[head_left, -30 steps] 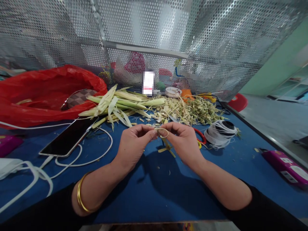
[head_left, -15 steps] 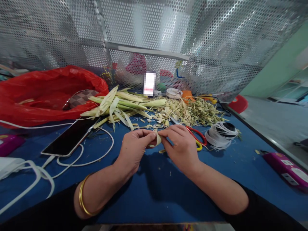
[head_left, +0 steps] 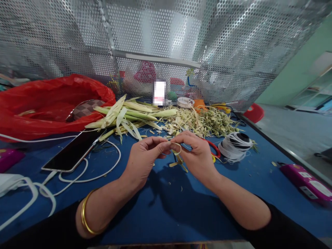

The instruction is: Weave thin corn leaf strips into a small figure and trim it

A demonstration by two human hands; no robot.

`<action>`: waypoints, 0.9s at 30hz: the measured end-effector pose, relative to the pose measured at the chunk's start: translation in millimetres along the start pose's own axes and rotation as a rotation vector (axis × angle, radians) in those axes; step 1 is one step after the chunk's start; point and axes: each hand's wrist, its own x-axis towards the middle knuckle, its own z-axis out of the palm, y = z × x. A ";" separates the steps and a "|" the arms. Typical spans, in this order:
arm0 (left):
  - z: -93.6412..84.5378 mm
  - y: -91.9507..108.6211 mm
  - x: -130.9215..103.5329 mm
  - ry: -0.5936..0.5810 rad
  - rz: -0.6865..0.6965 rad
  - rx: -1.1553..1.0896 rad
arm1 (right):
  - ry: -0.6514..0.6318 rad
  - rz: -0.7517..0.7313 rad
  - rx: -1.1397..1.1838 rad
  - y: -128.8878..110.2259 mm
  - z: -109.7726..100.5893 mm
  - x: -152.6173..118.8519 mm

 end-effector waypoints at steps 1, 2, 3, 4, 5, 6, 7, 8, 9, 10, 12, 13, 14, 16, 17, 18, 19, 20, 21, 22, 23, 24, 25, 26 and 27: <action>-0.2 0.1 -0.2 -0.005 -0.008 0.013 | 0.005 0.018 0.029 -0.5 -0.1 0.2; -0.2 0.3 -0.3 -0.011 -0.018 0.018 | 0.010 0.034 0.050 -1.0 -0.2 0.3; -0.3 0.3 -0.3 -0.015 -0.029 0.017 | 0.014 0.047 0.068 -1.4 -0.2 0.3; -0.3 0.3 -0.3 -0.018 -0.042 0.008 | 0.019 0.060 0.084 -1.7 -0.1 0.2; -0.2 0.1 -0.1 -0.024 -0.060 -0.008 | 0.026 0.076 0.097 -1.9 0.0 0.1; -0.2 -0.2 0.1 -0.031 -0.084 -0.029 | 0.032 0.094 0.108 -2.0 0.2 0.0; -0.1 -0.6 0.4 -0.041 -0.111 -0.052 | 0.039 0.111 0.115 -2.0 0.5 0.1; -0.1 -1.0 0.7 -0.052 -0.137 -0.075 | 0.044 0.126 0.120 -1.9 0.9 0.1; -0.2 -1.3 0.9 -0.061 -0.161 -0.097 | 0.050 0.137 0.123 -1.8 1.4 0.2; -0.3 -1.5 1.1 -0.069 -0.179 -0.116 | 0.054 0.145 0.122 -1.7 2.0 0.3; -0.5 -1.4 1.2 -0.076 -0.199 -0.141 | 0.057 0.150 0.112 -1.7 3.2 0.2; -0.7 -1.2 1.0 -0.079 -0.202 -0.145 | 0.059 0.148 0.105 -1.8 3.8 0.0; -0.8 -1.0 0.8 -0.083 -0.205 -0.145 | 0.064 0.146 0.096 -2.1 4.3 -0.3; -0.9 -0.7 0.3 -0.087 -0.205 -0.131 | 0.080 0.148 0.080 -2.9 5.0 -1.1; -0.9 -0.6 0.0 -0.085 -0.204 -0.121 | 0.091 0.152 0.072 -3.4 5.1 -1.5; -0.8 -0.6 -0.3 -0.082 -0.198 -0.111 | 0.097 0.160 0.066 -3.9 5.0 -1.9; -0.6 -0.6 -0.6 -0.078 -0.187 -0.101 | 0.098 0.169 0.062 -4.3 4.8 -2.2; -0.4 -0.5 -0.8 -0.074 -0.172 -0.090 | 0.093 0.176 0.059 -4.7 4.4 -2.5; -0.2 -0.4 -1.0 -0.071 -0.154 -0.077 | 0.084 0.181 0.057 -5.0 4.0 -2.7; 0.1 -0.2 -1.1 -0.072 -0.132 -0.060 | 0.075 0.184 0.051 -5.3 3.6 -2.8; 0.3 0.2 -1.1 -0.072 -0.106 -0.039 | 0.068 0.183 0.044 -5.5 3.3 -2.9; 0.4 0.6 -1.1 -0.070 -0.077 -0.013 | 0.066 0.176 0.033 -5.7 3.1 -2.9; 0.4 1.0 -1.1 -0.065 -0.046 0.016 | 0.068 0.167 0.020 -5.8 3.0 -2.9; 0.4 1.5 -1.0 -0.059 -0.015 0.044 | 0.069 0.158 0.009 -5.9 3.0 -2.8; 0.4 1.9 -1.0 -0.051 0.013 0.069 | 0.071 0.155 0.002 -6.1 3.2 -2.6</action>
